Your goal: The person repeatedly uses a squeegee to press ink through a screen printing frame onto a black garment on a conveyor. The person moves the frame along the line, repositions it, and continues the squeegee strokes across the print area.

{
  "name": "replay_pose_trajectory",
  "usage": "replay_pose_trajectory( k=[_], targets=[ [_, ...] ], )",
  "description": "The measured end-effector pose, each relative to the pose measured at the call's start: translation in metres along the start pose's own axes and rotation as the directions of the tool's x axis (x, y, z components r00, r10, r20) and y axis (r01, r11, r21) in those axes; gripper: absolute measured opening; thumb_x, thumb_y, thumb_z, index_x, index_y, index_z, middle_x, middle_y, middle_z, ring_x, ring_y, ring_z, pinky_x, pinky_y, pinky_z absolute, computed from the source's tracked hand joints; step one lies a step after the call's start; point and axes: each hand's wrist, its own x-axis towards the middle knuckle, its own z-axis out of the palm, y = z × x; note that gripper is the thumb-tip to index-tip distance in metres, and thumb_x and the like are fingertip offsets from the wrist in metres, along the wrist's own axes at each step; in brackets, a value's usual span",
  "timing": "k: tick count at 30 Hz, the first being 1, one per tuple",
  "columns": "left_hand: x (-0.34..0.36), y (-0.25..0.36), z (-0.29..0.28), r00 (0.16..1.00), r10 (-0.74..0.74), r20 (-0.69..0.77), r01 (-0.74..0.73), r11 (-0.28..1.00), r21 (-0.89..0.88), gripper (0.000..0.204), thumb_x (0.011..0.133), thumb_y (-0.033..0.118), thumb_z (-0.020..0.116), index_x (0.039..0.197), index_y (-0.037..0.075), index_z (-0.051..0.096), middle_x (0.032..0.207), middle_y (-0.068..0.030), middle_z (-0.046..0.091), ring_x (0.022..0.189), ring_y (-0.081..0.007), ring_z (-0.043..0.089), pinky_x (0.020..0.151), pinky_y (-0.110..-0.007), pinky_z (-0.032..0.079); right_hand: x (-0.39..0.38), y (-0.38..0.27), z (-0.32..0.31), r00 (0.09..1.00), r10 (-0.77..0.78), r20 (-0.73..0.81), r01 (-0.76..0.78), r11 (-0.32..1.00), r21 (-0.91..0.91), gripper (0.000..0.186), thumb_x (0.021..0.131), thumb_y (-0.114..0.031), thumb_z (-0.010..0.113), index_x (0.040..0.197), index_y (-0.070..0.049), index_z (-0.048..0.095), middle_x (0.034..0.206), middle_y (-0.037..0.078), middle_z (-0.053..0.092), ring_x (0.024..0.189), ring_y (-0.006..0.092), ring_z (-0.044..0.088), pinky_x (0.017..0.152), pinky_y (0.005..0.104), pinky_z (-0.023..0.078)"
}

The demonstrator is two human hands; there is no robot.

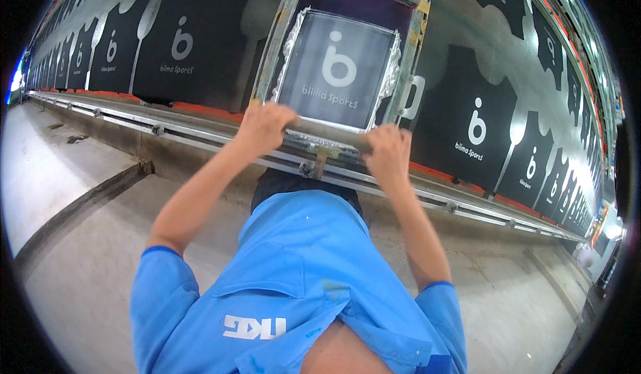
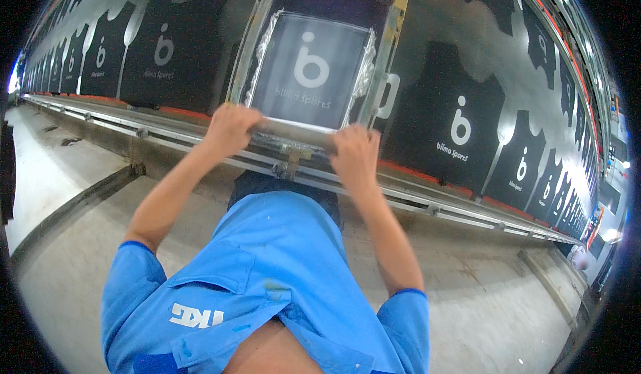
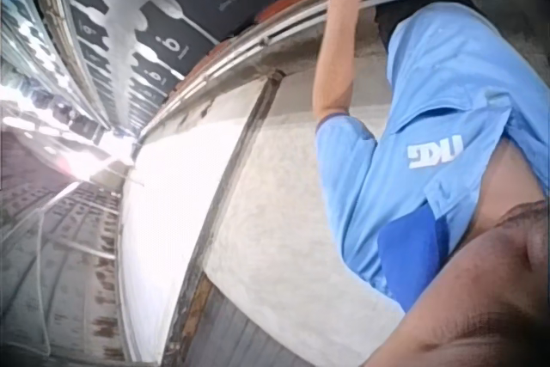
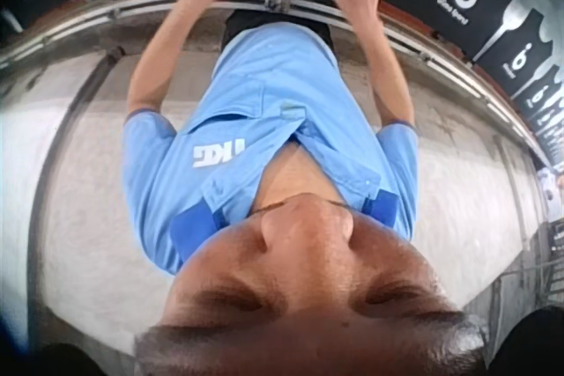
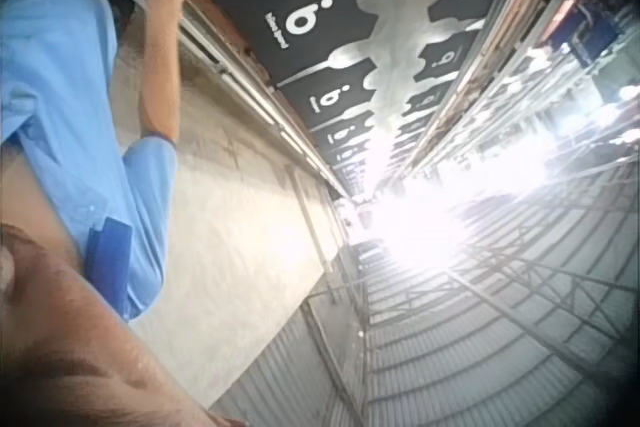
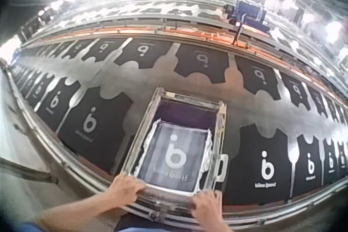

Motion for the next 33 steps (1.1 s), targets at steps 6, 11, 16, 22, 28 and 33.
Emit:
replay_pose_trajectory(
  k=[6,11,16,22,28,33],
  targets=[
    [0.211,-0.065,-0.07,0.999,-0.04,0.024,0.038,0.998,0.053,0.042,0.078,0.026,0.08,0.119,0.017,0.074,0.113,-0.012,0.075,0.112,-0.0321,0.069,0.096,-0.047,0.055,0.203,0.085,-0.071,0.96,0.203,0.192,-0.201,0.979,-0.031,0.05,0.081,-0.041,0.082,0.12,-0.01,0.071,0.113,0.013,0.074,0.108,0.0337,0.07,0.094,0.0471,0.055],
    [0.324,-0.101,-0.105,0.995,0.034,0.099,-0.035,0.999,0.015,0.052,0.07,0.036,0.087,0.117,0.017,0.077,0.111,-0.0106,0.077,0.108,-0.031,0.071,0.092,-0.046,0.057,0.282,0.135,-0.068,0.972,0.232,0.04,-0.228,0.97,-0.087,0.069,0.07,-0.052,0.086,0.124,-0.012,0.07,0.12,0.013,0.073,0.117,0.0332,0.067,0.098,0.0473,0.052],
    [0.36,-0.111,-0.109,0.99,0.117,0.075,-0.119,0.993,0.018,0.05,0.059,0.037,0.09,0.103,0.015,0.081,0.097,-0.0141,0.078,0.095,-0.032,0.074,0.082,-0.045,0.059,0.304,0.151,-0.065,0.964,0.267,0.009,-0.263,0.956,-0.134,0.073,0.068,-0.055,0.088,0.126,-0.014,0.071,0.117,0.011,0.074,0.118,0.0312,0.066,0.099,0.0463,0.051],
    [0.356,-0.105,-0.101,0.998,0.057,-0.018,-0.056,0.995,0.087,0.049,0.063,0.038,0.089,0.106,0.017,0.08,0.098,-0.0135,0.078,0.095,-0.0329,0.074,0.083,-0.045,0.059,0.306,0.163,-0.052,0.972,0.231,-0.039,-0.233,0.971,-0.052,0.059,0.073,-0.05,0.087,0.117,-0.013,0.075,0.106,0.01,0.076,0.108,0.0314,0.069,0.094,0.0462,0.052],
    [0.278,-0.086,-0.069,0.997,0.05,-0.056,-0.046,0.996,0.077,0.05,0.07,0.036,0.089,0.115,0.019,0.078,0.107,-0.0135,0.076,0.106,-0.0348,0.071,0.092,-0.049,0.057,0.238,0.127,-0.024,0.965,0.259,-0.04,-0.258,0.966,0.028,0.039,0.08,-0.039,0.085,0.102,-0.009,0.072,0.102,0.015,0.075,0.104,0.0346,0.069,0.086,0.0465,0.053],
    [0.164,-0.055,-0.023,0.994,0.051,-0.097,-0.051,0.999,0.002,0.027,0.074,0.026,0.084,0.099,0.017,0.078,0.089,-0.011,0.075,0.089,-0.0345,0.072,0.08,-0.049,0.055,0.137,0.073,0.007,0.979,0.158,-0.13,-0.151,0.987,0.06,0.033,0.077,-0.027,0.087,0.096,-0.007,0.07,0.093,0.016,0.071,0.096,0.038,0.067,0.082,0.0486,0.052]
  ],
)
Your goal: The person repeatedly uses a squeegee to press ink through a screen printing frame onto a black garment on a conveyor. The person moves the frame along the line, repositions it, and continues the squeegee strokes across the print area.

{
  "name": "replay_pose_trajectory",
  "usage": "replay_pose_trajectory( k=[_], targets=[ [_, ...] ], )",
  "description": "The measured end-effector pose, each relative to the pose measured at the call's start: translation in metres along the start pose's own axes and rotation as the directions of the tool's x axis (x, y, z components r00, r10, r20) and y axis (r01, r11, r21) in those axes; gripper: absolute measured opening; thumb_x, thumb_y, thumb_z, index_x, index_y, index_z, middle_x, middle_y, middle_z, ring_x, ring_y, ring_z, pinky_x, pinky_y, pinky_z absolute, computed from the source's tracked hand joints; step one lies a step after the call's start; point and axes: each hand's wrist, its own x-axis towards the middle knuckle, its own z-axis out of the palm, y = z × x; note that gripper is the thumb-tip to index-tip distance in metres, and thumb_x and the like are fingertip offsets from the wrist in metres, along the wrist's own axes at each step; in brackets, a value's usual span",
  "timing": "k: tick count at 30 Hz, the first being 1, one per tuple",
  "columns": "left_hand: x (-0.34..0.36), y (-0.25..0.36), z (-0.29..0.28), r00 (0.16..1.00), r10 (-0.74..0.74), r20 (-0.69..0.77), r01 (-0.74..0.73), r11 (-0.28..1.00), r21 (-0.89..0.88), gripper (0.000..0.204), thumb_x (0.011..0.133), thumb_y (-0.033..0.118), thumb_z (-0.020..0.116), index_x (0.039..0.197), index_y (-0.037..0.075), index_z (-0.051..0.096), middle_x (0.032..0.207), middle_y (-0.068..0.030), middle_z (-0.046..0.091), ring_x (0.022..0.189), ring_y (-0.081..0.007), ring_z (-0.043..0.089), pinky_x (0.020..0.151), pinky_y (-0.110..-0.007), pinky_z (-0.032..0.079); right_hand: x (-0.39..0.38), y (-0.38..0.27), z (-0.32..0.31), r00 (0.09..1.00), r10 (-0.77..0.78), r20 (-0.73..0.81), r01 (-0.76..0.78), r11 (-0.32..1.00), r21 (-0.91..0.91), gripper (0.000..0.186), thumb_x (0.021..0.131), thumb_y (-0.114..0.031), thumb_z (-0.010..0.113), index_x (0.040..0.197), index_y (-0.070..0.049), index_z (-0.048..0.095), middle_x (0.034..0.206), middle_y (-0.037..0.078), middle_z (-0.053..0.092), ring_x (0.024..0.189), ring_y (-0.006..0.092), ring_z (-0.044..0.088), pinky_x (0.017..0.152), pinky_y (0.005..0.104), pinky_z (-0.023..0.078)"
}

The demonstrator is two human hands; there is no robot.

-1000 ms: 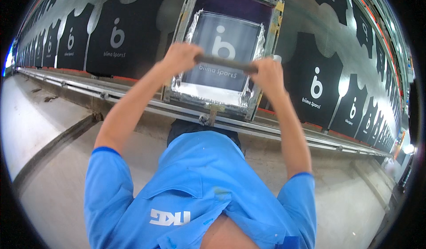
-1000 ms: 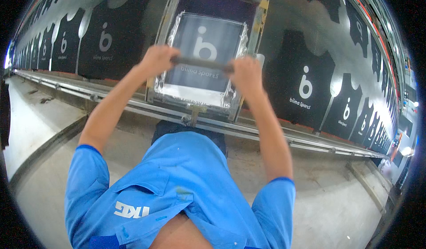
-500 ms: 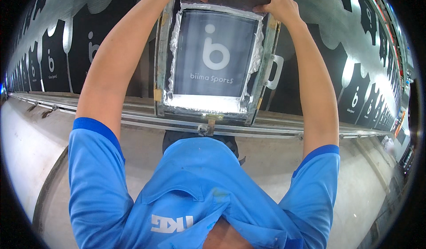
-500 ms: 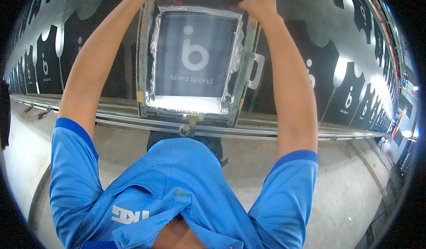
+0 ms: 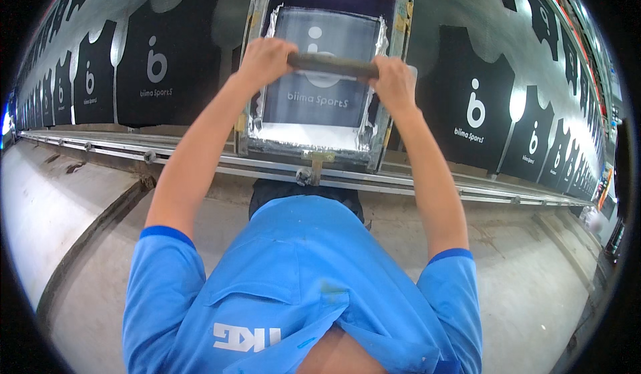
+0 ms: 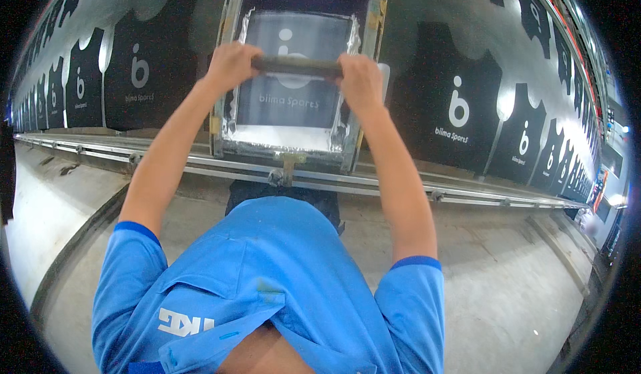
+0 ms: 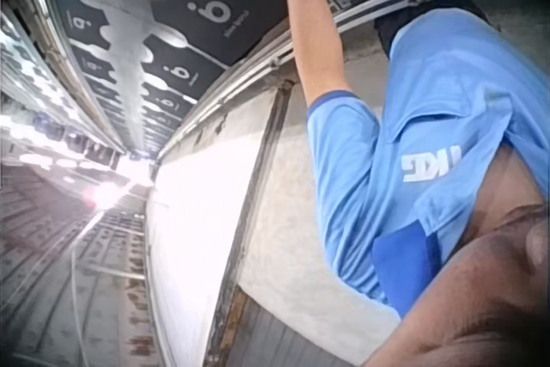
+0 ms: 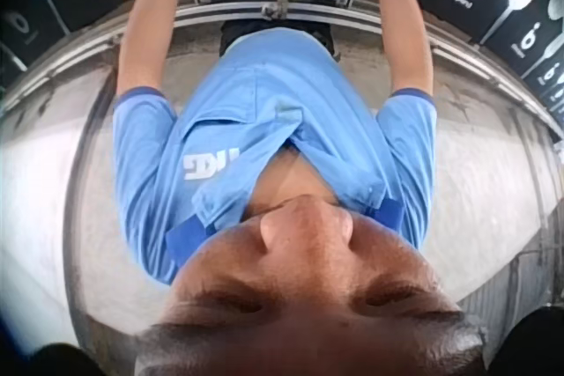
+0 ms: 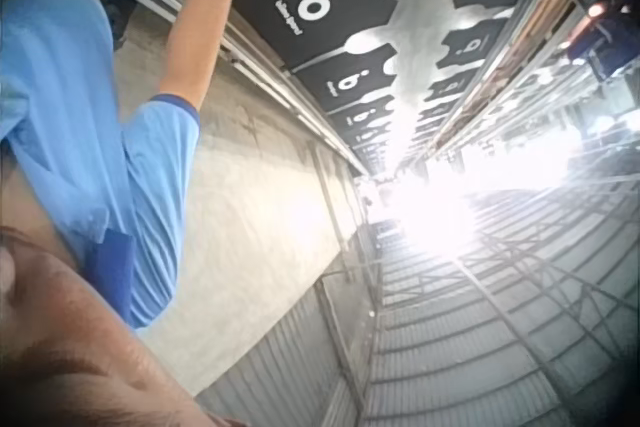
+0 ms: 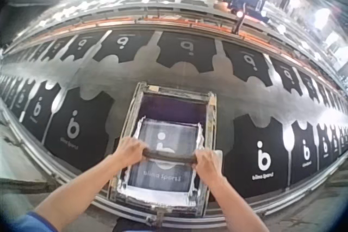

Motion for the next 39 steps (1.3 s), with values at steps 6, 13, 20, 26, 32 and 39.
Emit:
replay_pose_trajectory(
  k=[6,13,20,26,32,39],
  targets=[
    [-0.13,0.041,0.045,0.993,0.026,-0.116,-0.029,0.999,-0.025,0.022,0.076,0.025,0.084,0.096,0.017,0.078,0.089,-0.0066,0.076,0.088,-0.0297,0.072,0.078,-0.044,0.051,-0.126,-0.035,0.025,0.993,-0.054,-0.108,0.065,0.993,0.094,0.028,0.072,-0.014,0.085,0.091,-0.009,0.066,0.088,0.012,0.068,0.093,0.0336,0.065,0.084,0.0462,0.051],
    [-0.127,0.062,0.025,0.98,0.073,-0.188,-0.08,0.996,-0.029,0.036,0.071,0.032,0.086,0.099,0.014,0.073,0.095,-0.0064,0.073,0.093,-0.0307,0.07,0.081,-0.045,0.05,-0.116,-0.038,0.013,0.974,-0.17,-0.149,0.177,0.983,0.039,0.032,0.075,-0.024,0.087,0.095,-0.01,0.067,0.088,0.007,0.067,0.095,0.0286,0.064,0.089,0.0432,0.05],
    [-0.072,0.056,0.047,0.99,-0.056,0.13,0.056,0.998,0.003,0.062,0.064,0.062,0.088,0.091,0.007,0.075,0.086,-0.0171,0.074,0.091,-0.0386,0.072,0.08,-0.05,0.056,-0.076,-0.022,0.028,0.943,0.004,0.333,-0.023,0.998,0.054,0.059,0.076,-0.051,0.084,0.102,-0.001,0.068,0.099,0.02,0.071,0.099,0.0404,0.068,0.084,0.0477,0.054],
    [-0.02,0.023,0.046,0.892,0.163,0.421,-0.028,0.951,-0.309,0.052,0.071,0.047,0.089,0.104,0.007,0.081,0.099,-0.0163,0.077,0.092,-0.0322,0.072,0.086,-0.043,0.055,-0.026,-0.004,0.026,0.797,-0.065,0.601,-0.074,0.976,0.204,0.086,0.07,-0.073,0.081,0.112,0.002,0.074,0.108,0.023,0.073,0.105,0.0379,0.069,0.091,0.0454,0.054],
    [0.073,0.007,-0.036,0.984,-0.021,0.178,0.05,0.985,-0.164,0.06,0.069,0.059,0.089,0.095,0.006,0.078,0.087,-0.0154,0.076,0.086,-0.03,0.073,0.078,-0.043,0.053,-0.014,0.044,-0.018,0.86,0.4,-0.317,-0.168,0.808,0.565,0.039,0.091,-0.031,0.075,0.122,-0.008,0.067,0.099,0.015,0.068,0.094,0.0354,0.065,0.086,0.0455,0.051],
    [0.176,-0.012,-0.065,0.997,0.036,0.065,-0.034,0.999,-0.03,0.07,0.066,0.063,0.087,0.094,0.002,0.068,0.088,-0.0193,0.072,0.094,-0.0398,0.07,0.08,-0.049,0.051,-0.037,0.063,0.033,0.742,0.659,-0.119,-0.422,0.598,0.682,0.029,0.105,-0.028,0.057,0.123,-0.006,0.066,0.099,0.021,0.072,0.095,0.0393,0.07,0.085,0.0448,0.053]
  ],
)
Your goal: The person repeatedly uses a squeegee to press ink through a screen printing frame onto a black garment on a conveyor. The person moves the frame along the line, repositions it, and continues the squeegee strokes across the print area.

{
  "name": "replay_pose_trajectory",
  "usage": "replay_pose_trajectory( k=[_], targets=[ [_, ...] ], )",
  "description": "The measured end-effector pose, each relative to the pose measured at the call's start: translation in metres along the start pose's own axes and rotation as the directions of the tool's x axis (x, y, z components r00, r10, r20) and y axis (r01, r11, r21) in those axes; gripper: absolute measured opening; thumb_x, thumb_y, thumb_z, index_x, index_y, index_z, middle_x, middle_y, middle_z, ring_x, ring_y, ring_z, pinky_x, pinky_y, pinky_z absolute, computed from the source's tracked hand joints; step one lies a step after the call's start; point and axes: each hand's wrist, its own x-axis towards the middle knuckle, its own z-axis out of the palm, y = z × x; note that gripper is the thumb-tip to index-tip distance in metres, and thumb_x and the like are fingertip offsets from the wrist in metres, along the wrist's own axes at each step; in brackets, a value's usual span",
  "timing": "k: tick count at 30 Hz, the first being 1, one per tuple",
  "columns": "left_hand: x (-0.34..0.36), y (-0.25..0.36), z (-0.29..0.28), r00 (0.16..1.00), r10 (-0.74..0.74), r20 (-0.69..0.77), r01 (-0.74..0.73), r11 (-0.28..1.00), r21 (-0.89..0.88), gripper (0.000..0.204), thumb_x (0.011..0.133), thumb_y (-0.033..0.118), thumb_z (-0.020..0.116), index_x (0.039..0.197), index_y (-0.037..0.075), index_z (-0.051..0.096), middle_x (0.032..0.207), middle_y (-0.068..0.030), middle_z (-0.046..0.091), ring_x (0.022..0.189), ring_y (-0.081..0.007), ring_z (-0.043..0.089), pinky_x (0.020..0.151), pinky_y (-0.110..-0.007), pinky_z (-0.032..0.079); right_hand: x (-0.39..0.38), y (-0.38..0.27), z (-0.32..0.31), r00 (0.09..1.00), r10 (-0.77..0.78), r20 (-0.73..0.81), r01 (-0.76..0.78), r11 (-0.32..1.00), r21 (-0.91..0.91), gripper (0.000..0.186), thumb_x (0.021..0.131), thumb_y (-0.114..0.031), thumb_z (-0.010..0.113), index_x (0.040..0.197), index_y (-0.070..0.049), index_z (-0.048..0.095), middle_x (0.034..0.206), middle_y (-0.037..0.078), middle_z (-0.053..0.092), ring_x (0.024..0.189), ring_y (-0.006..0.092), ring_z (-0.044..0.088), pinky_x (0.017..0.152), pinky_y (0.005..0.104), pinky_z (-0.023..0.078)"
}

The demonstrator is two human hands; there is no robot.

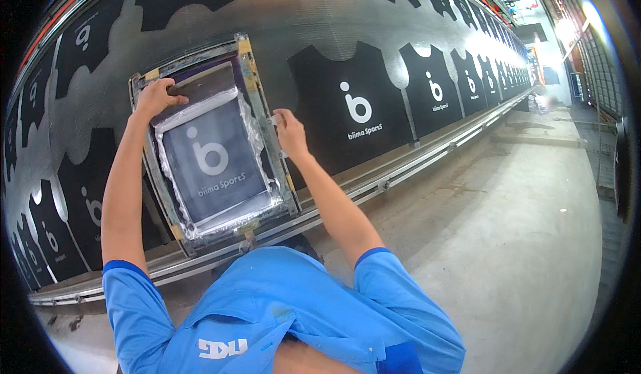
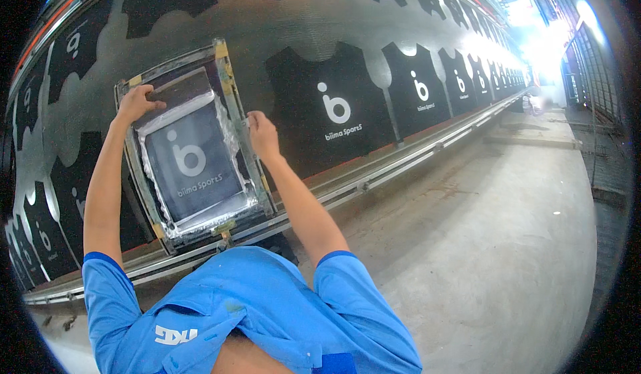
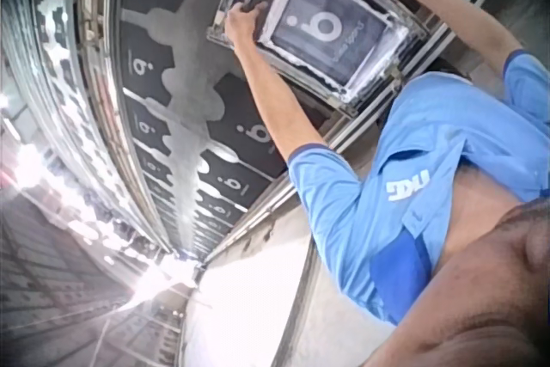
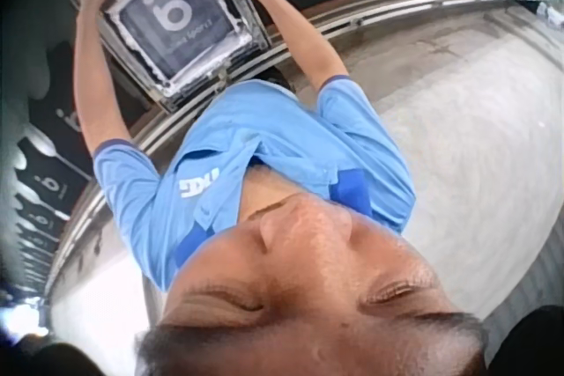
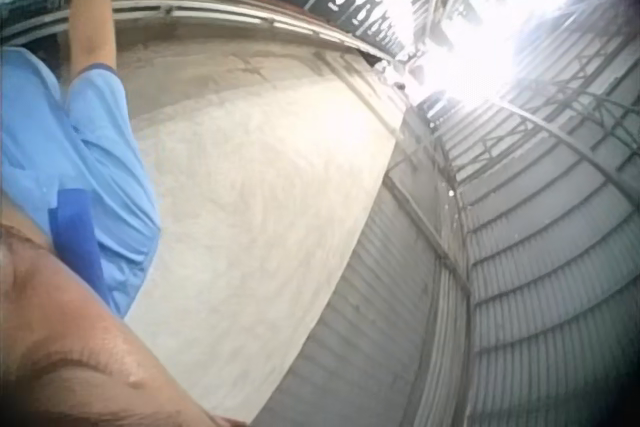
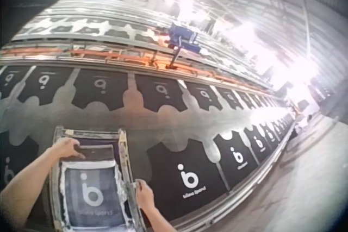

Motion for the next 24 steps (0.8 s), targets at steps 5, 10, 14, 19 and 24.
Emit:
replay_pose_trajectory(
  k=[5,10,14,19,24],
  targets=[
    [-0.004,-0.013,0.012,0.991,-0.018,0.13,0.033,0.993,-0.111,0.062,0.069,0.04,0.089,0.123,0.015,0.074,0.112,-0.014,0.076,0.108,-0.0341,0.071,0.094,-0.044,0.053,0.009,0.005,0.016,0.998,0.052,-0.024,-0.049,0.994,0.099,0.026,0.107,-0.026,0.053,0.117,-0.01,0.072,0.085,0.012,0.07,0.077,0.0213,0.067,0.074,0.0387,0.052],
    [-0.069,0.015,0.025,0.995,-0.055,0.08,0.056,0.998,-0.004,0.046,0.074,0.029,0.083,0.118,0.022,0.077,0.109,-0.0116,0.077,0.105,-0.032,0.072,0.091,-0.046,0.057,0.012,0.0,0.012,0.993,-0.121,-0.011,0.121,0.992,0.036,0.029,0.107,-0.024,0.05,0.113,-0.009,0.074,0.09,0.009,0.071,0.076,0.0167,0.063,0.074,0.0359,0.051],
    [-0.156,0.026,0.073,0.998,-0.064,-0.03,0.065,0.997,0.032,0.041,0.079,0.028,0.082,0.119,0.024,0.077,0.108,-0.0113,0.077,0.104,-0.0317,0.072,0.089,-0.046,0.056,0.015,-0.016,0.008,0.996,-0.053,0.072,0.05,0.998,0.039,0.027,0.106,-0.022,0.05,0.114,-0.007,0.072,0.116,0.018,0.072,0.114,0.0364,0.066,0.1,0.0429,0.049],
    [-0.303,0.099,0.123,0.956,-0.061,-0.286,0.027,0.992,-0.121,0.041,0.079,0.001,0.068,0.112,0.021,0.081,0.105,-0.0111,0.077,0.089,-0.0293,0.076,0.08,-0.041,0.059,0.021,-0.006,0.015,0.998,-0.034,0.052,0.028,0.994,0.105,0.025,0.103,-0.021,0.056,0.115,-0.007,0.073,0.115,0.016,0.073,0.111,0.0334,0.067,0.099,0.0406,0.049],
    [-0.384,0.134,0.151,0.953,0.009,-0.303,-0.018,1.0,-0.026,0.056,0.076,0.003,0.074,0.13,0.018,0.071,0.133,-0.0026,0.071,0.119,-0.0203,0.066,0.099,-0.041,0.048,0.0,-0.039,0.006,0.978,-0.136,-0.158,0.135,0.991,-0.012,0.025,0.102,-0.024,0.058,0.11,-0.008,0.076,0.114,0.017,0.074,0.11,0.0347,0.069,0.098,0.0419,0.05]
  ],
)
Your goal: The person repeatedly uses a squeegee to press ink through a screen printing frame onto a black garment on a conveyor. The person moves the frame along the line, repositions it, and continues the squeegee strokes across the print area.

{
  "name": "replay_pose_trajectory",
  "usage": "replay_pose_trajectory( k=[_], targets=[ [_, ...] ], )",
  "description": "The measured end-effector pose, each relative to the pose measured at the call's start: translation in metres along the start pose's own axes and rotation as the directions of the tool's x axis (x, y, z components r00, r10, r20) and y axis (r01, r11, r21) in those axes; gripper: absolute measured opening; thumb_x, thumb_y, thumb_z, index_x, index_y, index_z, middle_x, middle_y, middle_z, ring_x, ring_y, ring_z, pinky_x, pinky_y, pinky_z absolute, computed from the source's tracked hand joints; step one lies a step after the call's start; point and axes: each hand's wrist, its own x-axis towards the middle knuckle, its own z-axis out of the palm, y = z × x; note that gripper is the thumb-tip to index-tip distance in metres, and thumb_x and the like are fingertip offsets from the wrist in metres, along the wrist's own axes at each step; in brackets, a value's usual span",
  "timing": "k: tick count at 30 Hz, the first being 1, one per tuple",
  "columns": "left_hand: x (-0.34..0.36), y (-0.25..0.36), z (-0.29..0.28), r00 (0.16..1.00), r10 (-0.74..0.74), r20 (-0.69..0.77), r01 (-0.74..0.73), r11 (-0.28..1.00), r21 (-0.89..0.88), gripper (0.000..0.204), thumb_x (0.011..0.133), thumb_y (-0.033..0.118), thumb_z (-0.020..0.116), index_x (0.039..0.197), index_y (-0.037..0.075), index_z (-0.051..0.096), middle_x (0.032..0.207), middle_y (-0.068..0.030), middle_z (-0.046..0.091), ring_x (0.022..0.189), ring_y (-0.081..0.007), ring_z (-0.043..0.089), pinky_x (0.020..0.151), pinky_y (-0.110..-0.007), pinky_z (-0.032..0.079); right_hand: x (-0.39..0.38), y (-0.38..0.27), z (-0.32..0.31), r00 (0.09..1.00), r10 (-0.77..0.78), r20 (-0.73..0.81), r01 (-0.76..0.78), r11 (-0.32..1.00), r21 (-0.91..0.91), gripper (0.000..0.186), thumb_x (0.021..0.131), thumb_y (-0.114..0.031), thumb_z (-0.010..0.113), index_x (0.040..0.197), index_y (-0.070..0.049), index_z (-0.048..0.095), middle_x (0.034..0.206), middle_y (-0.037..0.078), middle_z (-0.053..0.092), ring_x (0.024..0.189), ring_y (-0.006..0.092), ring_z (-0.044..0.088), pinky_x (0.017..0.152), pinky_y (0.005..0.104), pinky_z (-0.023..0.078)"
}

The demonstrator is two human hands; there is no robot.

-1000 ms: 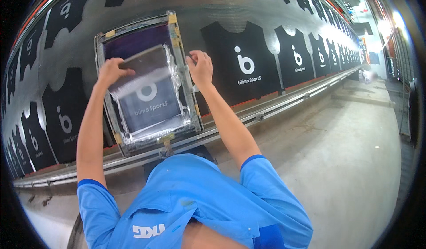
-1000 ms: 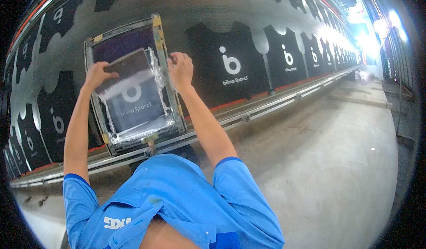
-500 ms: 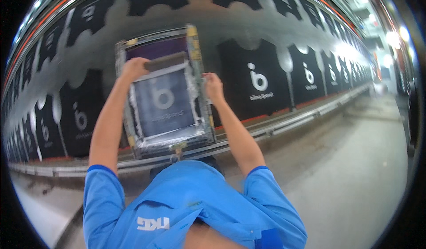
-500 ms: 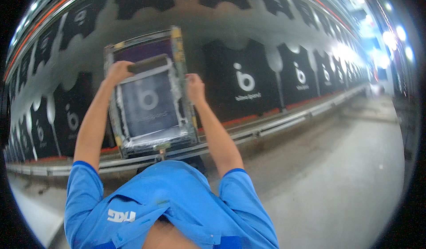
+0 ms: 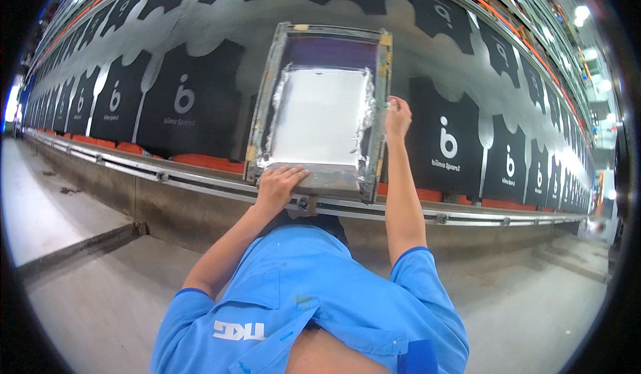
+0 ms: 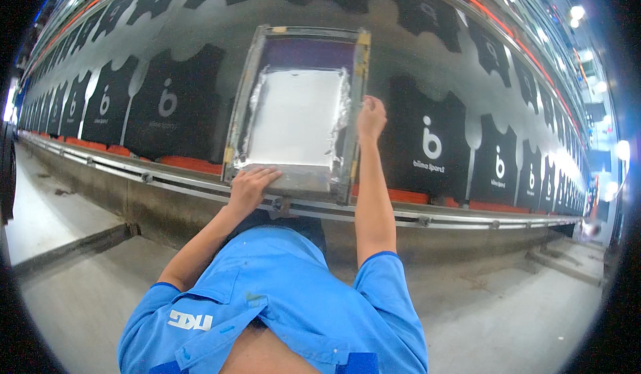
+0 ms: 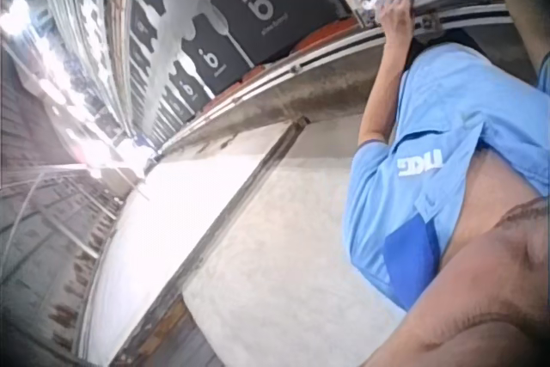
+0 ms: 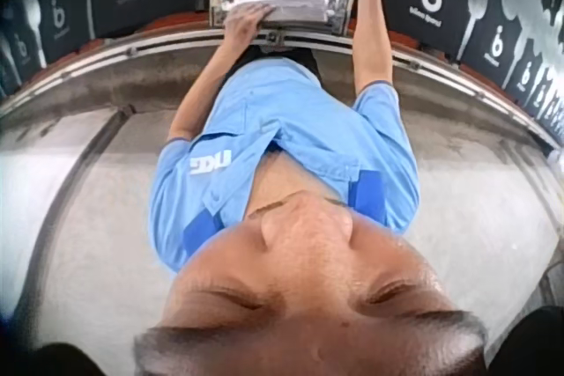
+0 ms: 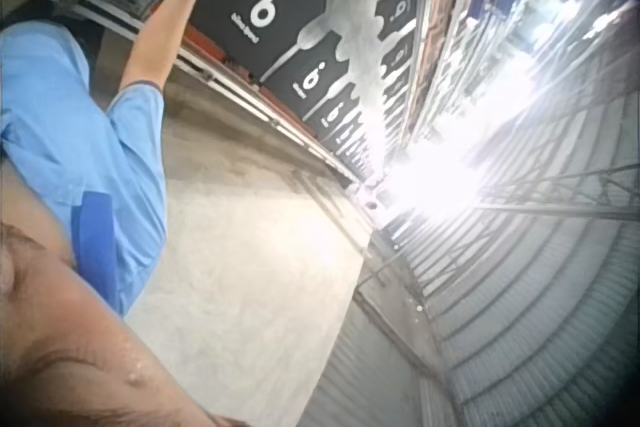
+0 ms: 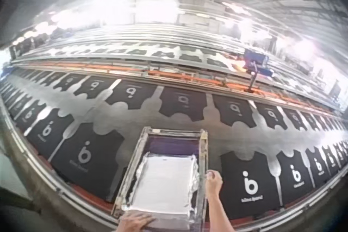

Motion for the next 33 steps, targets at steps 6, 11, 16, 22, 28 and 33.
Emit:
replay_pose_trajectory(
  k=[6,11,16,22,28,33],
  targets=[
    [0.014,-0.009,0.006,0.994,-0.03,-0.102,0.039,0.995,0.088,0.039,0.073,0.011,0.08,0.111,0.015,0.072,0.118,-0.0007,0.073,0.112,-0.0229,0.065,0.094,-0.044,0.047,-0.004,0.002,-0.005,1.0,-0.018,-0.011,0.019,0.999,0.041,0.026,0.102,-0.024,0.057,0.112,-0.008,0.075,0.111,0.015,0.076,0.104,0.0324,0.072,0.093,0.0415,0.052],
    [0.025,-0.01,-0.004,0.983,-0.182,-0.022,0.183,0.97,0.162,0.037,0.068,0.029,0.09,0.097,0.015,0.073,0.115,-0.0009,0.071,0.112,-0.0231,0.064,0.091,-0.042,0.048,-0.006,0.037,0.012,0.994,-0.038,0.104,0.017,0.98,0.2,0.025,0.106,-0.023,0.055,0.112,-0.004,0.071,0.108,0.016,0.074,0.102,0.031,0.071,0.091,0.0384,0.052],
    [0.033,-0.003,-0.012,0.986,-0.155,-0.056,0.165,0.943,0.289,0.043,0.068,0.037,0.091,0.101,0.014,0.075,0.125,-0.0062,0.069,0.12,-0.0268,0.061,0.098,-0.044,0.05,-0.009,0.066,0.032,0.981,-0.189,-0.044,0.194,0.954,0.228,0.028,0.107,-0.027,0.054,0.109,-0.006,0.073,0.092,0.009,0.07,0.081,0.0215,0.065,0.078,0.035,0.051],
    [0.019,-0.028,0.024,0.988,-0.112,0.102,0.073,0.942,0.327,0.035,0.076,0.007,0.067,0.106,0.021,0.078,0.095,-0.003,0.077,0.087,-0.025,0.072,0.086,-0.043,0.051,-0.014,0.064,0.013,0.974,-0.224,-0.021,0.224,0.959,0.172,0.032,0.108,-0.03,0.052,0.113,-0.005,0.072,0.115,0.014,0.073,0.104,0.033,0.07,0.092,0.0416,0.052],
    [0.031,-0.023,0.015,0.99,-0.036,-0.136,0.062,0.979,0.192,0.035,0.081,0.003,0.059,0.104,0.018,0.079,0.1,-0.0057,0.079,0.093,-0.0256,0.075,0.077,-0.046,0.053,-0.006,0.075,0.018,0.961,-0.267,-0.071,0.27,0.962,0.042,0.031,0.108,-0.027,0.049,0.116,-0.005,0.07,0.111,0.014,0.074,0.098,0.0337,0.071,0.086,0.0419,0.054],
    [0.138,-0.056,0.001,0.989,-0.072,-0.129,0.085,0.991,0.099,0.02,0.084,0.017,0.074,0.103,0.019,0.08,0.091,-0.0092,0.077,0.086,-0.0297,0.074,0.08,-0.044,0.053,-0.006,0.077,0.015,0.99,-0.137,0.022,0.134,0.987,0.093,0.023,0.106,-0.023,0.054,0.114,-0.009,0.071,0.103,0.014,0.075,0.095,0.0329,0.072,0.085,0.0376,0.053]
  ],
)
